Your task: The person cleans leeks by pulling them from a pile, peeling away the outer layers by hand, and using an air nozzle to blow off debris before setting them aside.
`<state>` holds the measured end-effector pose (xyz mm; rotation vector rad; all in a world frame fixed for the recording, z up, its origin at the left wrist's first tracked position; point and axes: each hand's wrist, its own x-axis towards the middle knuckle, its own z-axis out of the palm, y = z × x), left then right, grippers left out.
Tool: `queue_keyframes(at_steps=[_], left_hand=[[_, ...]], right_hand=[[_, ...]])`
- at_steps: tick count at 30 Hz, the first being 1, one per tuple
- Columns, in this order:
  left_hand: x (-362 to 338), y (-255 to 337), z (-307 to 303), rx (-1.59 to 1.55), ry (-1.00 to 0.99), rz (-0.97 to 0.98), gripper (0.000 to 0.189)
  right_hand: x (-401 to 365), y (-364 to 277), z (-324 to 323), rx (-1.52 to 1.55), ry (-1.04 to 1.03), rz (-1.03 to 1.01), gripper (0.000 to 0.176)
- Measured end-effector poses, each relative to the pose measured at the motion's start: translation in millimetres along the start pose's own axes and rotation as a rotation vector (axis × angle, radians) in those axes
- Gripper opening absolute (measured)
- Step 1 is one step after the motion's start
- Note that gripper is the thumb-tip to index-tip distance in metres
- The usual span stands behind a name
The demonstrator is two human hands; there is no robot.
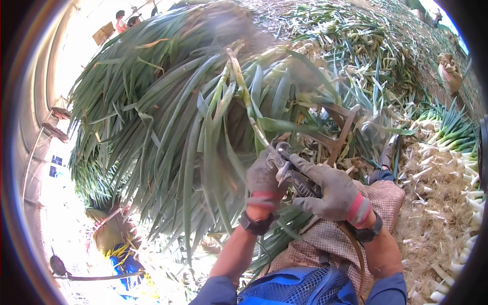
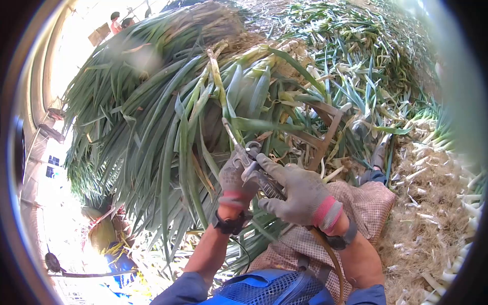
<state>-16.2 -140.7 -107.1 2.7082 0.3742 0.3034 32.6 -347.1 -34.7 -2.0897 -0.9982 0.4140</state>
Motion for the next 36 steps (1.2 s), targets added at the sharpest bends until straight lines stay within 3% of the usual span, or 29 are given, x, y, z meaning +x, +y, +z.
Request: queue_keyframes(at_steps=[5,8,12,13,16,17,22,25,28,32,36], left_hand=[[-7,-17,-16,-0.350,0.238,-0.087,0.030],[10,-28,-34,-0.343,0.475,-0.065,0.028],[66,-36,-44,-0.198,0.342,-0.207,0.050],[80,-34,-47,-0.140,0.212,-0.272,0.063],[112,-29,-44,-0.001,0.068,-0.341,0.062],[117,-33,-41,-0.062,0.174,-0.255,0.062],[101,-43,-46,-0.237,0.106,-0.291,0.051],[85,-44,-58,-0.268,0.120,-0.310,0.044],[78,-52,-64,-0.522,0.033,-0.333,0.040],[74,-61,-66,-0.786,-0.046,-0.375,0.040],[68,-65,-68,-0.950,-0.109,-0.402,0.041]], right_hand=[[20,3,3,-0.127,-0.002,0.072,0.090],[31,7,5,-0.099,0.001,0.050,0.090],[54,-2,1,-0.084,-0.004,0.132,0.095],[60,2,4,-0.088,0.048,0.132,0.094],[68,7,-2,-0.104,0.069,0.087,0.092],[67,8,-4,-0.104,0.043,0.080,0.092],[60,9,-15,-0.098,-0.032,0.056,0.091],[85,9,-13,-0.074,0.042,-0.005,0.090],[125,16,-13,-0.063,0.052,0.085,0.089],[169,21,-22,-0.005,0.071,0.007,0.086],[166,11,-25,-0.066,0.046,0.096,0.087]])
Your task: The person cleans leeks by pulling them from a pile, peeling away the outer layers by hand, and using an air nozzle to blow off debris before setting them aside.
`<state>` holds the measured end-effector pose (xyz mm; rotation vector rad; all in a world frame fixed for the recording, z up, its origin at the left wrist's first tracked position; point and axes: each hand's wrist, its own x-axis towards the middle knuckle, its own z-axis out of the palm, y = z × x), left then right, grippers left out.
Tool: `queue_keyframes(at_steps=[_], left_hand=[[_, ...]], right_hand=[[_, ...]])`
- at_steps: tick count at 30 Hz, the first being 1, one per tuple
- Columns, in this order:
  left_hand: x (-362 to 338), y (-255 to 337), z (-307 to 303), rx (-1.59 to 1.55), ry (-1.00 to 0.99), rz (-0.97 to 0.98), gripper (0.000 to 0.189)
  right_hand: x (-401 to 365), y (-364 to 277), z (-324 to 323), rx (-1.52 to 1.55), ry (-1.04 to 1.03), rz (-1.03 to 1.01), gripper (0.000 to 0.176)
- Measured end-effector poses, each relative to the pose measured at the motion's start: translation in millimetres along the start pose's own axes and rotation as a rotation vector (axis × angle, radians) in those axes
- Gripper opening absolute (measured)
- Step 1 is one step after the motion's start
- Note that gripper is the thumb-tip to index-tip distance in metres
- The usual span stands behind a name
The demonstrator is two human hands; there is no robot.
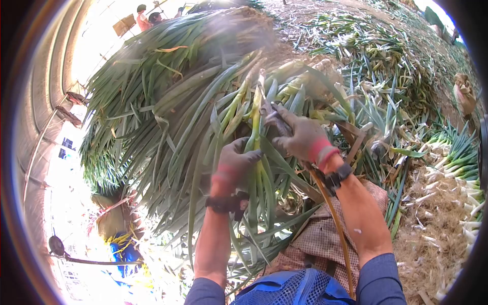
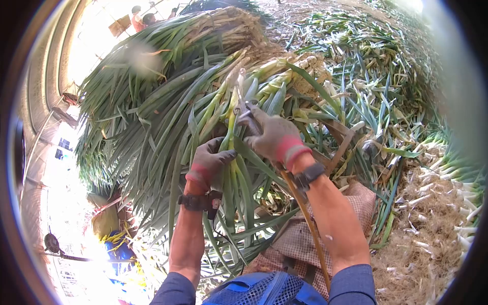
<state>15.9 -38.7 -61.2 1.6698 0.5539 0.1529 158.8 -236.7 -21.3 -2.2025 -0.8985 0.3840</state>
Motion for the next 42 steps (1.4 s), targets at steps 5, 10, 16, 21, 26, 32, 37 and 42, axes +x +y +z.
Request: queue_keyframes(at_steps=[5,10,16,21,26,32,37,42], left_hand=[[-3,4,6,-0.072,-0.007,-0.011,0.042],[-15,6,8,-0.063,-0.084,-0.050,0.045],[-27,-1,12,-0.057,-0.094,-0.055,0.056],[-29,-5,13,-0.026,-0.074,-0.057,0.056],[-33,-2,21,0.049,-0.041,-0.043,0.054],[-51,13,22,0.023,-0.034,-0.019,0.051],[-54,63,31,0.027,-0.129,0.072,0.047],[-43,89,91,0.245,-0.096,0.060,0.037]], right_hand=[[-63,11,8,0.012,-0.049,-0.009,0.088],[-53,10,12,0.024,-0.023,0.063,0.092],[-7,14,6,0.038,0.031,0.056,0.089],[-30,19,3,0.104,0.004,0.053,0.086],[-38,31,5,0.322,0.016,0.009,0.083],[-66,39,6,0.511,-0.039,-0.104,0.077],[-121,60,4,0.625,-0.097,-0.313,0.084],[-194,66,-30,0.932,0.107,0.034,0.087]])
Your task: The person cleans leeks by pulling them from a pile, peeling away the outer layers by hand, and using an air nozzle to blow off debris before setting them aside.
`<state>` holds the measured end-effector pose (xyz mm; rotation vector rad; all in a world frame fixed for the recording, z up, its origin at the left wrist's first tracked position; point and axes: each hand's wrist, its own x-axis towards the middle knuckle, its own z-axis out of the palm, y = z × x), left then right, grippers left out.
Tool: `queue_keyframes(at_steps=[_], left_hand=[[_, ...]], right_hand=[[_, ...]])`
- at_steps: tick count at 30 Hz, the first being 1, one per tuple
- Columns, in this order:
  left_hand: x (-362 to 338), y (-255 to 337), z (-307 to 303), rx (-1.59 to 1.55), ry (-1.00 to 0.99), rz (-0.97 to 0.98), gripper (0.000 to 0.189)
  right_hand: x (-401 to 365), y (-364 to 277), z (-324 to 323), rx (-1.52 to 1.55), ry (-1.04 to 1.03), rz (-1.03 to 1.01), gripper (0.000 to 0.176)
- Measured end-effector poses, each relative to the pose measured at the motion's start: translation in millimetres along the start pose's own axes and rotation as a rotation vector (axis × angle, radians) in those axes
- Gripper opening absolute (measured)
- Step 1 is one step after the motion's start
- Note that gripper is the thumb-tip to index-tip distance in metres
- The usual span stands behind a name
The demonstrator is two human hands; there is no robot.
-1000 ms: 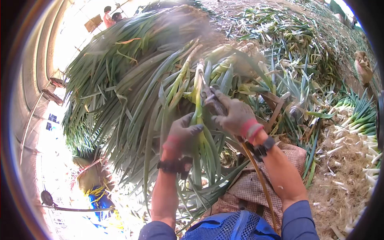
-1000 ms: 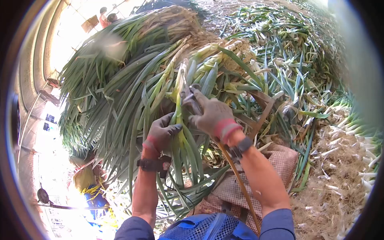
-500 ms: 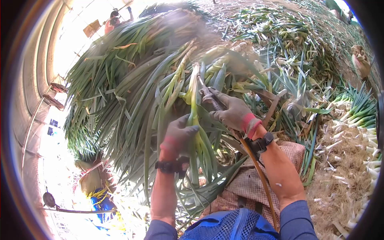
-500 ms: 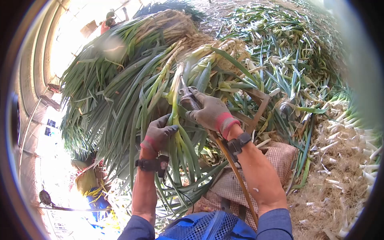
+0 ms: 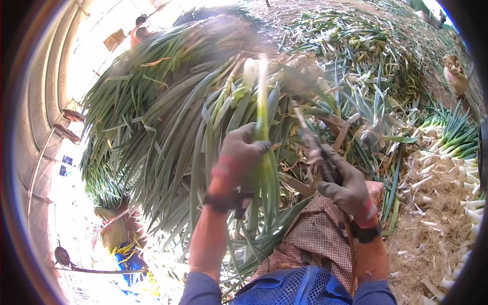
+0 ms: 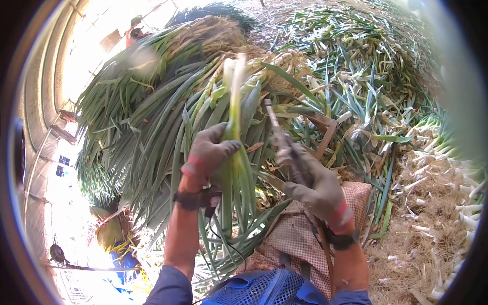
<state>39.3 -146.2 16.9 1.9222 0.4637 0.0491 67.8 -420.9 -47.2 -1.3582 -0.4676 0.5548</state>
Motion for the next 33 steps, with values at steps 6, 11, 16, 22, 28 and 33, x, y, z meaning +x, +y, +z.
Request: queue_keyframes(at_steps=[6,11,16,22,28,33], left_hand=[[31,-42,116,0.689,-0.077,0.235,0.022],[1,-74,164,0.866,-0.395,0.205,0.032],[-2,-97,163,0.804,-0.328,0.182,0.032],[-23,-128,163,0.747,-0.320,0.250,0.050],[-49,-123,165,0.733,-0.289,0.276,0.055],[-25,-133,175,0.604,-0.314,0.140,0.040]], right_hand=[[-26,23,-22,0.077,0.130,0.021,0.081],[12,66,-58,-0.141,0.356,0.054,0.081],[4,47,-46,-0.228,0.083,0.039,0.086],[81,25,-63,-0.722,-0.198,0.306,0.087],[175,30,-157,-1.230,0.330,-0.043,0.029],[163,-22,-238,-0.969,0.537,0.205,0.050]])
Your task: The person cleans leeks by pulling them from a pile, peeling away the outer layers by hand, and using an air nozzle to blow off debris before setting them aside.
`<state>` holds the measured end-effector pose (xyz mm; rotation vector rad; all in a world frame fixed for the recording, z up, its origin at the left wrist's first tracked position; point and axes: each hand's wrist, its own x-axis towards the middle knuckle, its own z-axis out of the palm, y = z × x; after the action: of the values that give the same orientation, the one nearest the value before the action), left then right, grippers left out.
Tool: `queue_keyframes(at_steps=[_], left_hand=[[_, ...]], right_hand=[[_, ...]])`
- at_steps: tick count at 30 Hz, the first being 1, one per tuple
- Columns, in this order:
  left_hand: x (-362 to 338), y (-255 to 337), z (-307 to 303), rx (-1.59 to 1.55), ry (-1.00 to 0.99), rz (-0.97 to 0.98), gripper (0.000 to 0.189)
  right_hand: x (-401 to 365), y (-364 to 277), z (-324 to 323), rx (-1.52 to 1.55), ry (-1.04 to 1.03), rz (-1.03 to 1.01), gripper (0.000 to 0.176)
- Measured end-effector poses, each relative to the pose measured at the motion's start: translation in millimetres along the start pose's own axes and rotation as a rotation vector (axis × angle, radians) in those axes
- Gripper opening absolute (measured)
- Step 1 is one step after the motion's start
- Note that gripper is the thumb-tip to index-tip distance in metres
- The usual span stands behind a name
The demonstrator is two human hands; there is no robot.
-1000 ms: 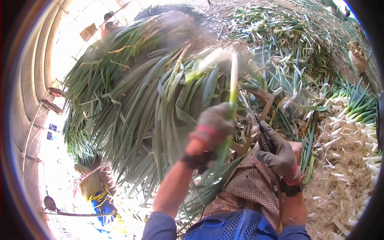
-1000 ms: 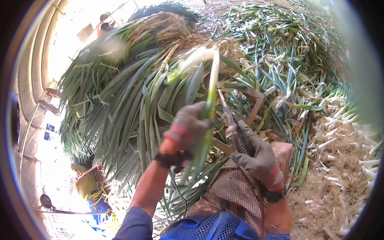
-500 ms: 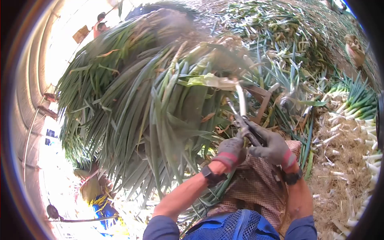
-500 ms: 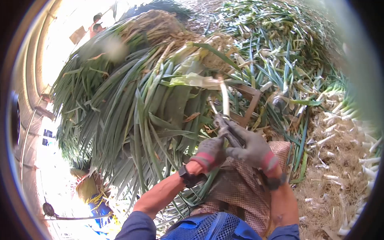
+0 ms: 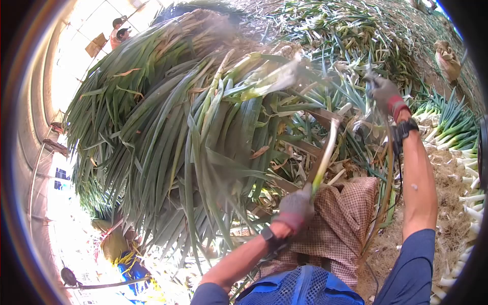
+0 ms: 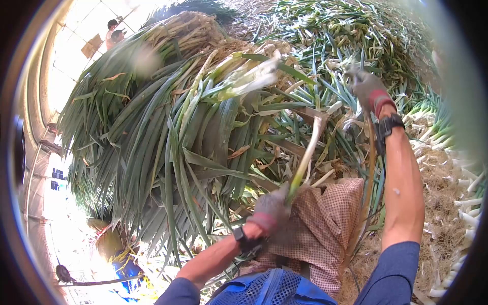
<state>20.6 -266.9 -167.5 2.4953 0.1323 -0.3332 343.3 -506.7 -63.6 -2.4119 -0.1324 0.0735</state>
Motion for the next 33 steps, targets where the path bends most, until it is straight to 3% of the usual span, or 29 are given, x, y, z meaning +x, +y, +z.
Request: queue_keyframes(at_steps=[1,3,4,5,6,7,9,11,12,14,16,20,22,25,28,33], left_hand=[[14,0,-10,-0.028,-0.015,-0.027,0.040],[26,12,-67,0.117,0.215,0.068,0.059],[43,-11,-85,0.133,0.608,0.396,0.057],[46,-6,-137,0.145,0.651,0.328,0.048],[60,-26,-176,0.276,0.829,0.396,0.044],[63,-29,-213,0.264,0.848,0.135,0.046],[83,-69,-265,0.592,0.932,-0.067,0.044],[99,-106,-282,0.555,0.706,-0.355,0.049],[98,-119,-286,0.357,0.624,-0.297,0.051],[98,-135,-289,-0.032,0.445,-0.177,0.054],[79,-124,-273,0.073,0.430,-0.287,0.056],[22,-97,-225,0.199,0.359,-0.433,0.053],[1,-89,-197,0.240,0.411,-0.448,0.056],[-10,-92,-175,0.236,0.505,-0.406,0.058],[-6,-97,-160,0.343,0.649,-0.339,0.053],[4,-96,-148,0.455,0.606,-0.385,0.048]], right_hand=[[-11,3,3,-0.018,-0.164,-0.021,0.055],[-44,25,42,0.049,-0.179,-0.258,0.065],[-67,30,63,0.182,-0.239,-0.246,0.070],[-91,26,75,0.333,-0.348,-0.166,0.074],[-115,22,87,0.476,-0.444,-0.070,0.077],[-139,7,92,0.636,-0.581,0.097,0.079],[-179,-20,104,0.621,-0.637,0.007,0.084],[-210,-38,119,0.593,-0.607,-0.226,0.085],[-217,-46,124,0.575,-0.591,-0.342,0.085],[-221,-59,124,0.522,-0.588,-0.385,0.087],[-230,-78,110,0.485,-0.608,-0.333,0.088],[-237,-98,110,0.500,-0.545,-0.427,0.086],[-244,-119,102,0.378,-0.634,-0.481,0.086],[-246,-120,133,0.317,-0.526,-0.479,0.086],[-256,-141,115,0.145,-0.620,-0.506,0.086],[-228,-150,143,0.070,-0.515,-0.550,0.089]])
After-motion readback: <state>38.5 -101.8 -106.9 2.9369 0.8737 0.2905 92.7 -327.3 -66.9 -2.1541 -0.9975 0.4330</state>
